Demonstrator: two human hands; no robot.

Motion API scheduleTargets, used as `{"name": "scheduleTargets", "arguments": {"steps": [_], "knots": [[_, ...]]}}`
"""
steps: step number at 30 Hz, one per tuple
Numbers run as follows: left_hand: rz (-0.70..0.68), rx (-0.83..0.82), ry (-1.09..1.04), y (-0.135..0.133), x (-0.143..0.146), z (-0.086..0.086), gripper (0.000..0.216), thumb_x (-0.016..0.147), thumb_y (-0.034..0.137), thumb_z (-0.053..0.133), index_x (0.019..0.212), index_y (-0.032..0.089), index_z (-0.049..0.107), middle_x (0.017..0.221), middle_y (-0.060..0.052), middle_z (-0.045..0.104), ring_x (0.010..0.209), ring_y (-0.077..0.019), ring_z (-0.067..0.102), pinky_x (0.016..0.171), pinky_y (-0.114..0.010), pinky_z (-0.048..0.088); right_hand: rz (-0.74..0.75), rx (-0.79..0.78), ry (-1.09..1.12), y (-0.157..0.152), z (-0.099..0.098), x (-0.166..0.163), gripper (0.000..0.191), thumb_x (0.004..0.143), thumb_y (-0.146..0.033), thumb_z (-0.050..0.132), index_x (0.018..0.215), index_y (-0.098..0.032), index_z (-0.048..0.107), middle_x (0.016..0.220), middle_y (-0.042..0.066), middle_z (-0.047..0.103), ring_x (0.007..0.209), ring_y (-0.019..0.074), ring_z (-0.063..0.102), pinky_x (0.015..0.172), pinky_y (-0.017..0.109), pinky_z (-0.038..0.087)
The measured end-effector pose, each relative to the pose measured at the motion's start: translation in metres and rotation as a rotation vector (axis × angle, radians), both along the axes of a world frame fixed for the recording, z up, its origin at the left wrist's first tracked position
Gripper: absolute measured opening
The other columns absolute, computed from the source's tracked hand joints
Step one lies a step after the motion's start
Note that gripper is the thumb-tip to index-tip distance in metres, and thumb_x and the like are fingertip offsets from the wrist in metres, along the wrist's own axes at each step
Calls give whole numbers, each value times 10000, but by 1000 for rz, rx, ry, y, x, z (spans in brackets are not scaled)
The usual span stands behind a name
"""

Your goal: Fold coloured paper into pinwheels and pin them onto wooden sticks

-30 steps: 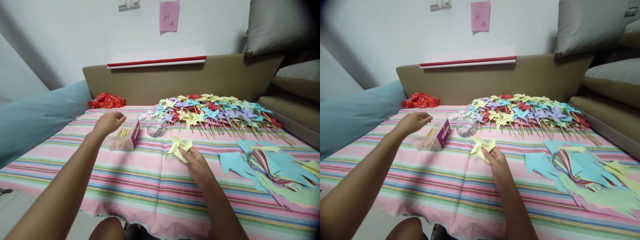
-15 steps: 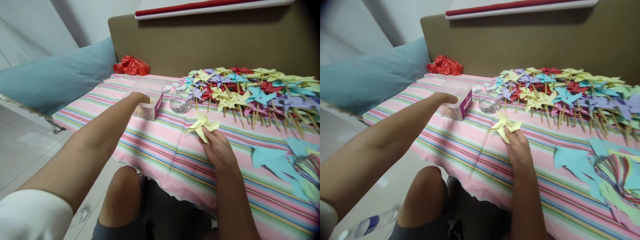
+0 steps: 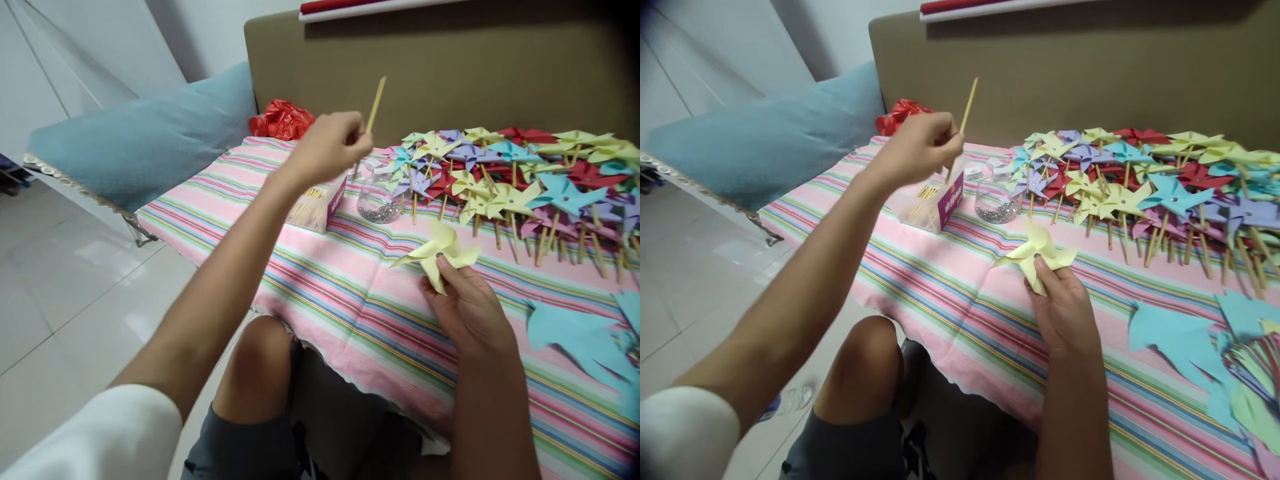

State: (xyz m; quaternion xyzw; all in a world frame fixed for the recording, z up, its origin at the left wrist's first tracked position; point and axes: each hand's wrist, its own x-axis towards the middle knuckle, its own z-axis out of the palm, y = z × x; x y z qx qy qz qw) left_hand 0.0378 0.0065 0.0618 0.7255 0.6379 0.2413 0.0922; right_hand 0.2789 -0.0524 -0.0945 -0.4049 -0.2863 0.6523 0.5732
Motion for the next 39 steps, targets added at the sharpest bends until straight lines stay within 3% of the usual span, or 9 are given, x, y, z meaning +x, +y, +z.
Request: {"name": "scheduleTargets", "arguments": {"steps": [3, 7, 10, 14, 17, 22, 26, 31, 39], "knots": [[-195, 73, -275, -57, 41, -40, 324, 1015, 336, 372, 968, 124, 612, 807, 12, 723, 782, -125, 711, 722, -228, 459, -70, 10, 34, -2, 7, 15, 139, 785, -272, 811, 908, -261, 748, 993, -20, 698, 866, 108, 628, 735, 203, 537], [-267, -35, -636, -100, 69, -114, 241, 1019, 324, 468, 823, 215, 556, 727, 5, 680, 645, -134, 638, 637, -242, 454, -95, 82, 72, -6, 16, 21, 144, 801, -341, 811, 882, -267, 718, 915, -32, 690, 836, 111, 626, 786, 240, 533], [-241, -104, -751, -102, 67, -141, 234, 1028, 383, 468, 892, 220, 567, 782, -7, 678, 721, -155, 639, 681, -261, 462, 7, 131, 62, -10, 21, 14, 213, 806, -417, 809, 937, -276, 717, 968, -13, 710, 891, 142, 642, 848, 291, 533], [-239, -112, -871, -97, 57, -144, 202, 1032, 396, 458, 983, 224, 554, 873, -21, 659, 804, -172, 636, 729, -279, 470, 147, 233, -25, -16, 22, 1, 216, 816, -435, 799, 926, -264, 728, 961, 20, 702, 923, 191, 635, 882, 343, 529], [-269, -80, -802, -98, 53, -146, 136, 1027, 324, 459, 1029, 228, 557, 937, -28, 622, 827, -176, 599, 747, -287, 455, 220, 380, -112, -19, 23, -6, 152, 850, -392, 774, 858, -251, 720, 1040, 41, 665, 1009, 211, 623, 871, 344, 536], [-363, -27, -689, -98, 53, -153, 168, 1033, 256, 435, 1005, 225, 598, 943, -30, 619, 813, -163, 581, 740, -276, 448, 118, 600, -312, -23, 28, -12, 21, 901, -294, 724, 898, -281, 740, 1230, 67, 613, 1250, 264, 564, 991, 408, 505], [-365, 6, -649, -94, 56, -155, 171, 1027, 256, 472, 993, 227, 637, 959, -37, 654, 873, -172, 624, 796, -281, 467, 61, 621, -337, -25, 30, -14, 37, 910, -282, 714, 926, -290, 746, 1218, 80, 630, 1174, 273, 617, 958, 440, 528], [-353, 35, -615, -91, 57, -150, 123, 1005, 255, 518, 972, 245, 636, 852, -14, 686, 755, -166, 639, 692, -260, 475, -30, 642, -282, -21, 27, -11, 52, 913, -272, 712, 927, -310, 743, 1123, 56, 669, 1113, 254, 645, 917, 421, 554], [-408, 124, -545, -86, 51, -148, 95, 991, 205, 542, 977, 235, 631, 855, 17, 671, 774, -138, 630, 706, -230, 475, 45, 738, -183, -20, 24, -5, 166, 958, -161, 634, 1013, -295, 714, 1142, 39, 595, 1005, 202, 688, 917, 400, 571]]}}
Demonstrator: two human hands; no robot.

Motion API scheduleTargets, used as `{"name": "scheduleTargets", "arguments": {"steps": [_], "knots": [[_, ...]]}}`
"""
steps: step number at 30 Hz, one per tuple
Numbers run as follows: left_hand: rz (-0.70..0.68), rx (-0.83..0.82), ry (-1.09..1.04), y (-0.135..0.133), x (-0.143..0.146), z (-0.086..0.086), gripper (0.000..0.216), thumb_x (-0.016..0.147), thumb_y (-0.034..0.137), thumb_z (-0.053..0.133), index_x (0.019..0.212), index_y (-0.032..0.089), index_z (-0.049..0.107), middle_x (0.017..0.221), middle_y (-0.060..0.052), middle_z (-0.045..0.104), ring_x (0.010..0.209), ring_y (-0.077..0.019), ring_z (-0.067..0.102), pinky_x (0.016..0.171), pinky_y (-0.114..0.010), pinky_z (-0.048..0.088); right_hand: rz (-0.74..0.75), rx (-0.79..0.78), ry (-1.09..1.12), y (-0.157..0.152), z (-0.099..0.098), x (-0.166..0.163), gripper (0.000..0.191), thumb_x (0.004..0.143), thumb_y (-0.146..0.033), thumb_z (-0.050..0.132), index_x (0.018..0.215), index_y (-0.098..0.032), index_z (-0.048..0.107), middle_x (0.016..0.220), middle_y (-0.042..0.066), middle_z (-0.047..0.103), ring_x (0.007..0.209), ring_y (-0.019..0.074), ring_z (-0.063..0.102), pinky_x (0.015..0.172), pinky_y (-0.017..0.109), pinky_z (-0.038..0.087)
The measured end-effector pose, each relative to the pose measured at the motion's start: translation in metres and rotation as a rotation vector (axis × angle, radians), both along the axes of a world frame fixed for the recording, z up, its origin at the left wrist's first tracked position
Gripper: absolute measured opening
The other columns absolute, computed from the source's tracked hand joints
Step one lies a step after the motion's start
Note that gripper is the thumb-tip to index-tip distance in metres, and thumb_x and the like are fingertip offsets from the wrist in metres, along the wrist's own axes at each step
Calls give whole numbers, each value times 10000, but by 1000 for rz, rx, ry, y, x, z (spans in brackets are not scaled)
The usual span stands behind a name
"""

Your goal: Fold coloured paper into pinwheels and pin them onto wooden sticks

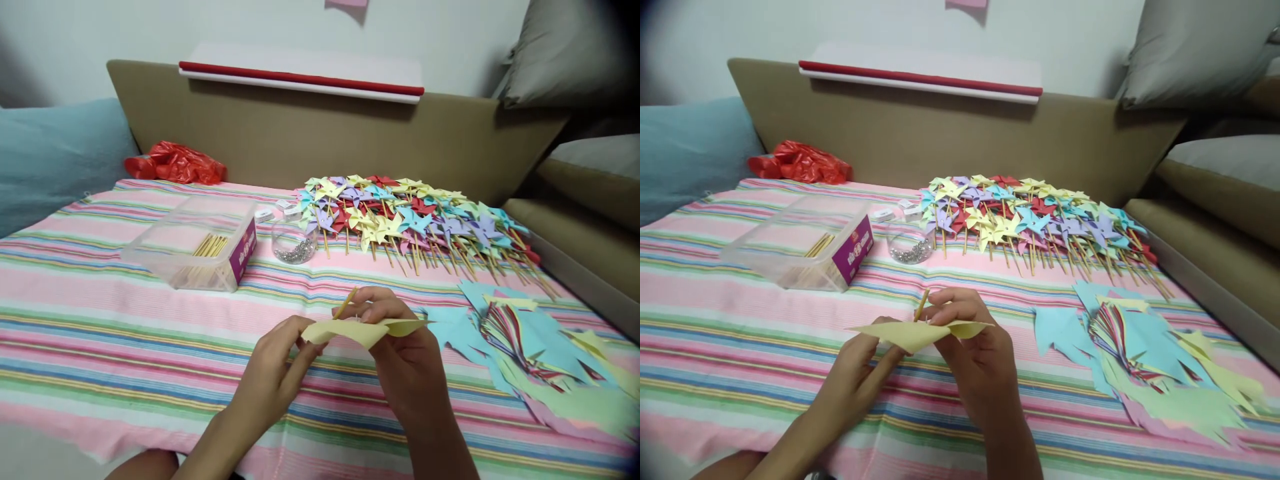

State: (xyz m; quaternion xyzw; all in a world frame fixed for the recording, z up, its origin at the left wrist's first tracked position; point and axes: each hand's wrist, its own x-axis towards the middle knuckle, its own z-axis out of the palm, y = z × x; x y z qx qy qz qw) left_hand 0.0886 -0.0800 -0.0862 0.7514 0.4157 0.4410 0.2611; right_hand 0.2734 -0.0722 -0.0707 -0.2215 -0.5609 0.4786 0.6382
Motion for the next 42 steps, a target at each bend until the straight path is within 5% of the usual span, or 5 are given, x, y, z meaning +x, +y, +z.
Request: {"name": "scheduleTargets", "arguments": {"steps": [17, 26, 42], "knots": [[-183, -297, -128, -1, 2, 8, 314, 1055, 317, 433, 835, 208, 628, 818, 19, 655, 780, -116, 606, 740, -221, 432, -66, 66, -46, 3, -1, 5, 154, 961, -175, 644, 1023, -297, 714, 1105, 42, 651, 1111, 175, 639, 939, 336, 563], [-189, -314, -88, -2, 2, 8, 277, 1061, 298, 410, 867, 215, 590, 817, 16, 611, 754, -122, 556, 709, -232, 412, -113, 53, -53, 0, 2, 5, 152, 940, -163, 665, 999, -293, 719, 1091, 38, 602, 963, 177, 652, 840, 343, 560], [-160, -228, 11, -2, 0, 6, 273, 1055, 286, 411, 853, 218, 582, 834, 2, 618, 771, -140, 580, 708, -246, 427, -149, 52, -76, 0, 2, 4, 144, 938, -163, 668, 988, -290, 712, 1055, 38, 580, 992, 183, 587, 826, 314, 514]]}}
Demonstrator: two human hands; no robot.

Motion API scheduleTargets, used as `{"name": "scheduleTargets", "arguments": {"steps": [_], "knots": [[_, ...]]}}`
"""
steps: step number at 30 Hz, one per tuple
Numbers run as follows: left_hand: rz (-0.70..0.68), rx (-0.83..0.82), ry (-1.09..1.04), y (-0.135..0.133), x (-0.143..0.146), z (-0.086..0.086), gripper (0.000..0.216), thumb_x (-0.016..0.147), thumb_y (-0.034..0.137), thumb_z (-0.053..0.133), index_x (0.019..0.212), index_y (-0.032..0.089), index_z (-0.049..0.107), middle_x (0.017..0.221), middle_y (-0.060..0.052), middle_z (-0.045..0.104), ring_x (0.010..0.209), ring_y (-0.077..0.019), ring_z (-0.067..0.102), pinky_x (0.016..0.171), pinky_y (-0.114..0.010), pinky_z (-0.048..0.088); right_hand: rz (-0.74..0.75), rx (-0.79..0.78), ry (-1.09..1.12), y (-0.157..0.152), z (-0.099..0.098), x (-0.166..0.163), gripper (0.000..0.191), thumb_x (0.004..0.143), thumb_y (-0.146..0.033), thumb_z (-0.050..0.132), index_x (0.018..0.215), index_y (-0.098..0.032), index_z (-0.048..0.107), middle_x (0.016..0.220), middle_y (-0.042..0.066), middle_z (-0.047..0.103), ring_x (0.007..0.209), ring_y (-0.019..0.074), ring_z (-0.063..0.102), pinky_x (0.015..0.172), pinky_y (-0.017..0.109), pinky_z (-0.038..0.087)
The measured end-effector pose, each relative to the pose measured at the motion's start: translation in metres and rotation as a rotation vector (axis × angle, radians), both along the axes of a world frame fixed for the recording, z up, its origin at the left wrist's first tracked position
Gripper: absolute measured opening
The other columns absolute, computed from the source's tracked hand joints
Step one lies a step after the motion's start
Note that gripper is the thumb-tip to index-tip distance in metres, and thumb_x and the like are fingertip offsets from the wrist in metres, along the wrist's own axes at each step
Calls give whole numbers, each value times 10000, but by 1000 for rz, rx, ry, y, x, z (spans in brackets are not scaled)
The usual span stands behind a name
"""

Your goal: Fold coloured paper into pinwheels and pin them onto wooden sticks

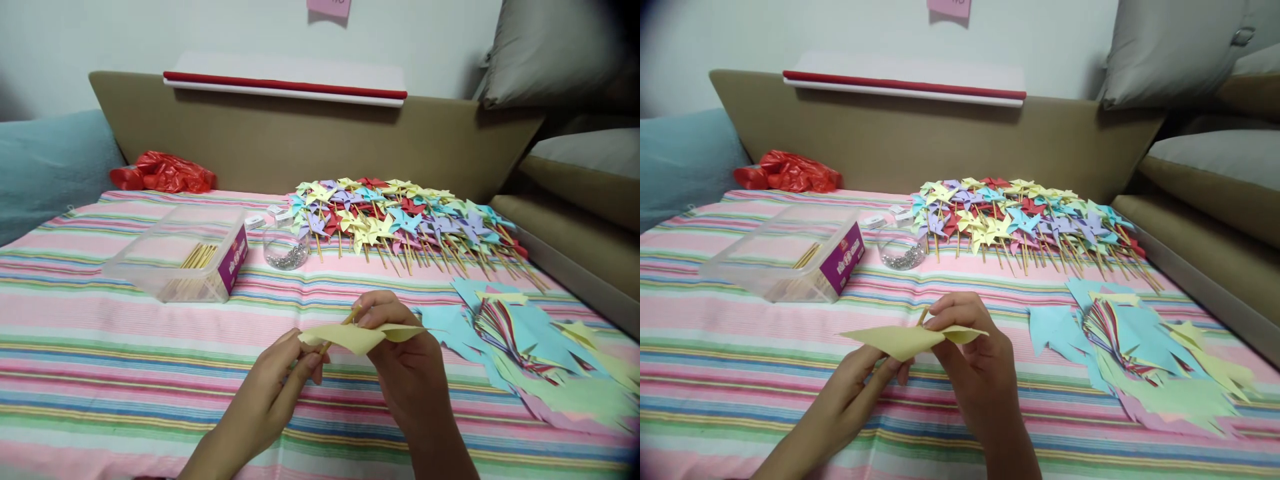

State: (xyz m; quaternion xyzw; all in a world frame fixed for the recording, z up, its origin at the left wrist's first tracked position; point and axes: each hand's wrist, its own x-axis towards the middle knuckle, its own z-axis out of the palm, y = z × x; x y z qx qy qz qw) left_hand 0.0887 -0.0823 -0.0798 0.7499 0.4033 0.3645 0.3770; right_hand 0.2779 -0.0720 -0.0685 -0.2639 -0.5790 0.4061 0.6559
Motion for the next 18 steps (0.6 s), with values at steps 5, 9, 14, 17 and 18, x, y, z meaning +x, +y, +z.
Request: {"name": "scheduleTargets", "arguments": {"steps": [5, 9, 14, 17, 18], "knots": [[8, 10, 15, 0, 0, 1, 279, 1059, 299, 396, 861, 221, 576, 826, -5, 615, 765, -149, 579, 700, -255, 432, 22, -18, 0, 1, 0, 0, 157, 948, -174, 660, 1000, -314, 709, 1060, 32, 582, 1017, 185, 573, 839, 319, 501], [19, 55, 33, 0, -2, -1, 242, 1054, 269, 413, 870, 226, 563, 815, 2, 608, 755, -144, 577, 689, -250, 427, 16, 8, -6, 1, 2, 0, 145, 951, -172, 654, 986, -301, 711, 1010, 34, 587, 1004, 184, 564, 838, 317, 504], [41, 93, 24, -1, -3, -3, 224, 1049, 247, 423, 878, 235, 567, 813, 11, 598, 763, -143, 578, 702, -247, 430, 48, -15, 11, 1, 0, 1, 131, 948, -188, 657, 985, -300, 713, 1027, 37, 593, 941, 183, 607, 789, 323, 519], [50, 105, 0, -1, -3, -3, 220, 1046, 238, 429, 877, 243, 570, 818, 19, 603, 754, -136, 578, 704, -240, 431, 59, -43, 6, 0, -1, 1, 109, 950, -216, 658, 982, -303, 716, 1046, 43, 596, 917, 190, 627, 772, 333, 526], [51, 109, -5, -1, -2, -3, 214, 1044, 236, 436, 879, 246, 572, 813, 22, 606, 744, -135, 575, 695, -239, 429, 54, -49, 7, 0, -1, 1, 98, 949, -224, 661, 977, -301, 715, 1043, 46, 598, 912, 192, 628, 769, 335, 527]]}}
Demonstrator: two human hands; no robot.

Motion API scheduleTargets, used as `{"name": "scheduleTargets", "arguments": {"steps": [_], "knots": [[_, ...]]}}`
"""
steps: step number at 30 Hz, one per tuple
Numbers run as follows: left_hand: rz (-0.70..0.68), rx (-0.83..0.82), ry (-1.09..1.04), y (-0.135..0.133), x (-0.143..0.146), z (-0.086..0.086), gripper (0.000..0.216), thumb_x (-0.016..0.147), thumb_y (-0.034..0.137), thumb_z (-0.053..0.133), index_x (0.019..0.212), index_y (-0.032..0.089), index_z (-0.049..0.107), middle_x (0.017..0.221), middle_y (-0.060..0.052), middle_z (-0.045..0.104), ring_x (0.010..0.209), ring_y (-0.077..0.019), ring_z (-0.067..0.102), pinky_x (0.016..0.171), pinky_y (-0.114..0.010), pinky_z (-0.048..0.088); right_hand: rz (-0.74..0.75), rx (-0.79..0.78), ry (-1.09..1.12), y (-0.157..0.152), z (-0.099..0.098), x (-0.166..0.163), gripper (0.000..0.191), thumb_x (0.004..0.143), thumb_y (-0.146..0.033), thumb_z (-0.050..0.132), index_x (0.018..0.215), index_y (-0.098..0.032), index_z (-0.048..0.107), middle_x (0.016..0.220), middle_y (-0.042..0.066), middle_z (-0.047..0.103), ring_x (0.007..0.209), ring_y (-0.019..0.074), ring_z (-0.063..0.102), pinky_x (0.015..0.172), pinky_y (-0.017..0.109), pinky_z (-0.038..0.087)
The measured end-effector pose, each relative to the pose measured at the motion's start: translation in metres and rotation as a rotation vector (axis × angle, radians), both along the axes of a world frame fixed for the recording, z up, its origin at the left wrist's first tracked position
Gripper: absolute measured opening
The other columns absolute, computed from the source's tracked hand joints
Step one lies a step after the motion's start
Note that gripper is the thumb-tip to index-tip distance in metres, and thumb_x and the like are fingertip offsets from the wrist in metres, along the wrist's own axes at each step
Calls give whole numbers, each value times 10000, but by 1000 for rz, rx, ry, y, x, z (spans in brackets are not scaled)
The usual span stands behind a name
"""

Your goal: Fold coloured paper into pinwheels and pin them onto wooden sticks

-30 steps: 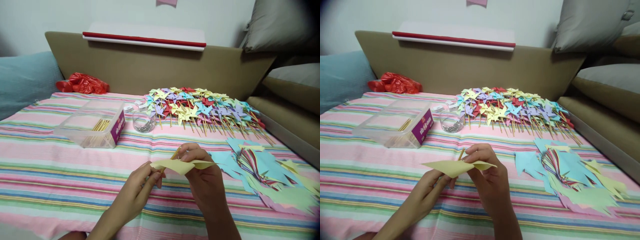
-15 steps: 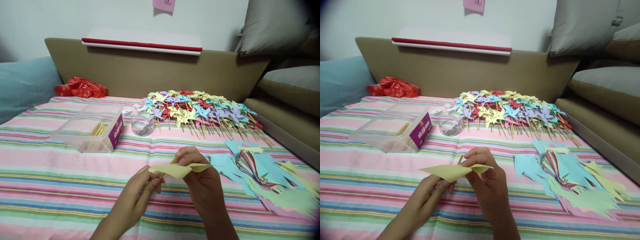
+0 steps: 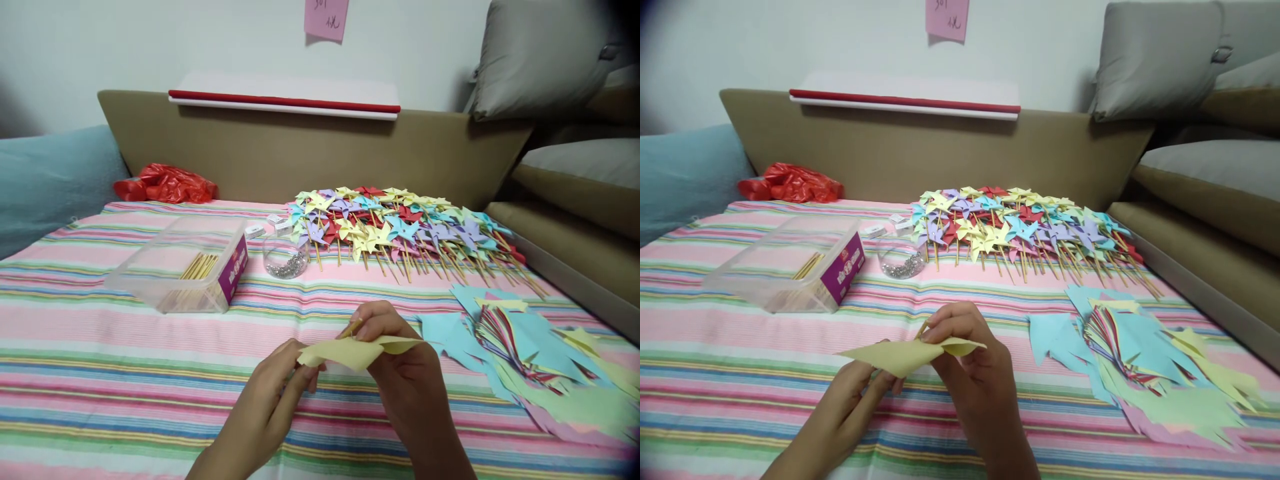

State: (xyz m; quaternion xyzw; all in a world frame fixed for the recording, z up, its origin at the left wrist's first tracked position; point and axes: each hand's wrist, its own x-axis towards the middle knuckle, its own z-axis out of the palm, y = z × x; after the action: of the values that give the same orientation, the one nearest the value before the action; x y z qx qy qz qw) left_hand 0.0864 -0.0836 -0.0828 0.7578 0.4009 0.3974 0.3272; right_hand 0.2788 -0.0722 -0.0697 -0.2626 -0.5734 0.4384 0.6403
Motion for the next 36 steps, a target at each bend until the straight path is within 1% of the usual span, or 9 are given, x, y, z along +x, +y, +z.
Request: {"name": "scheduleTargets", "arguments": {"steps": [7, 12, 15, 18, 24, 27, 31, 33, 36], "knots": [[0, 30, -11, 1, 1, 1, 194, 1036, 233, 444, 904, 259, 584, 805, 21, 615, 735, -145, 576, 680, -246, 430, -2, 18, 11, 1, -1, -1, 108, 948, -214, 661, 978, -306, 710, 1034, 38, 601, 891, 182, 617, 758, 323, 515], [4, -13, 21, 0, -1, -4, 218, 1043, 253, 435, 885, 248, 585, 796, 11, 617, 733, -150, 582, 689, -255, 439, -21, 26, 12, 2, -1, -1, 128, 939, -190, 670, 973, -304, 716, 1021, 36, 610, 884, 180, 616, 762, 326, 504], [-10, -33, 39, -1, -1, -5, 227, 1046, 257, 430, 872, 238, 574, 788, 6, 613, 729, -150, 587, 688, -257, 448, -35, 20, 23, 1, 0, -2, 118, 933, -190, 680, 960, -297, 720, 998, 34, 616, 911, 183, 611, 785, 326, 504], [-20, 13, 52, 1, -1, -3, 201, 1043, 240, 429, 891, 232, 560, 799, 3, 605, 735, -150, 581, 687, -258, 447, -4, 3, 64, 2, 0, -3, 101, 936, -199, 680, 957, -291, 715, 989, 30, 618, 978, 177, 595, 816, 300, 510], [-11, 171, 141, 6, -5, -1, 136, 1027, 160, 440, 980, 242, 538, 823, 1, 568, 747, -156, 540, 672, -261, 423, 92, -142, 173, 5, -5, -5, 103, 952, -223, 669, 986, -307, 719, 1004, 1, 688, 955, 143, 638, 817, 260, 525], [1, 248, 199, 9, -8, -3, 157, 1016, 126, 445, 1028, 246, 546, 816, -3, 564, 748, -166, 536, 666, -269, 417, 68, -236, 203, 6, -9, -5, 59, 909, -271, 727, 967, -281, 727, 960, 3, 707, 891, 156, 656, 782, 279, 537], [14, 318, 251, 12, -11, -2, 162, 1012, 117, 434, 1000, 234, 546, 802, -11, 573, 732, -173, 536, 635, -278, 404, 9, -333, 217, 8, -12, -9, 133, 852, -339, 783, 924, -249, 717, 858, -3, 714, 812, 164, 657, 750, 295, 546], [25, 338, 266, 14, -12, -1, 155, 1012, 123, 439, 971, 231, 542, 797, -12, 577, 727, -173, 538, 624, -279, 399, -21, -360, 227, 9, -13, -12, 170, 839, -364, 792, 925, -241, 712, 854, 3, 734, 823, 175, 672, 770, 312, 554], [26, 351, 280, 15, -13, -1, 154, 1010, 121, 447, 987, 231, 553, 797, -9, 580, 726, -170, 543, 622, -274, 398, -19, -385, 238, 8, -14, -17, 203, 866, -386, 763, 988, -234, 704, 953, 26, 765, 930, 200, 696, 876, 359, 555]]}}
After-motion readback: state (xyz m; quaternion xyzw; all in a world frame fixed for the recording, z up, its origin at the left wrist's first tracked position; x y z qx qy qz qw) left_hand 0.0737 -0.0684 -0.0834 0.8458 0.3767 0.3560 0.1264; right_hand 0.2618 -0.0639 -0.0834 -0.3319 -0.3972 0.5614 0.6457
